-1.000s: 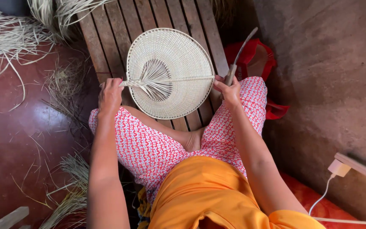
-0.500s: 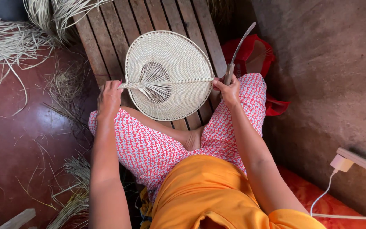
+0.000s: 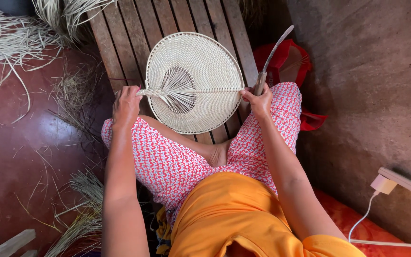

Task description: Trimming the edges of a woven fan and binding it with string

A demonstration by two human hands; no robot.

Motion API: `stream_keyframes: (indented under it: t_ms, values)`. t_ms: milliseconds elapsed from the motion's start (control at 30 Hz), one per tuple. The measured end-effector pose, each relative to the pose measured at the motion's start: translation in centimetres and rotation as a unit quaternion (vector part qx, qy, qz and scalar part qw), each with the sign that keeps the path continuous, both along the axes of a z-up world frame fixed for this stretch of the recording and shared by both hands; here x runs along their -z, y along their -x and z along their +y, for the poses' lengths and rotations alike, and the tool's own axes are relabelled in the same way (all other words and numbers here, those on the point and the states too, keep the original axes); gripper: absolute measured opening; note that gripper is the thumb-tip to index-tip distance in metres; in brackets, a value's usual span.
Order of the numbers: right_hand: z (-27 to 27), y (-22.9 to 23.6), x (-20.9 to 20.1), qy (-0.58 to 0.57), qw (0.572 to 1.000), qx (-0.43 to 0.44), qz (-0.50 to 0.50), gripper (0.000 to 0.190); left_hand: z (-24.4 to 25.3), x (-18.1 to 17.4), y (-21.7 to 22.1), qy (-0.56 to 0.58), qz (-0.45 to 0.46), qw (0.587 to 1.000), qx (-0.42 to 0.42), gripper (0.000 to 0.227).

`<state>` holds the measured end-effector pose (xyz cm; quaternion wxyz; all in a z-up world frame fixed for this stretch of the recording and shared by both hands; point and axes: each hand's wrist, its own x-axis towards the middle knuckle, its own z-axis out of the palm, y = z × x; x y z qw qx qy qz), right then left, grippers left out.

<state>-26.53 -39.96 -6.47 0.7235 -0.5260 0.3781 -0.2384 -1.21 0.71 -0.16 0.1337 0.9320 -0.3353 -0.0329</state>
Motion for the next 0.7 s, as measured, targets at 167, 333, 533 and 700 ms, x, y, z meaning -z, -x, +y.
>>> stream_keyframes:
  t_ms: [167, 333, 533, 700]
  values:
    - [-0.1, 0.0, 0.6, 0.013, 1.000, 0.002, 0.002, 0.052, -0.1, -0.3, 0.1, -0.002, -0.001, 1.000, 0.003, 0.024]
    - [0.0, 0.0, 0.5, 0.022, 1.000, 0.003, 0.012, 0.053, -0.1, -0.2, 0.0, -0.003, -0.002, 1.000, 0.006, 0.024]
    - [0.0, 0.1, 1.1, 0.037, 0.999, 0.003, 0.021, 0.054, -0.2, -0.6, 0.1, -0.003, 0.008, 1.000, 0.009, 0.023]
    - [0.3, 0.1, 0.5, 0.061, 0.998, 0.003, 0.029, 0.057, -0.1, -0.3, 0.0, -0.002, 0.003, 1.000, 0.011, 0.026]
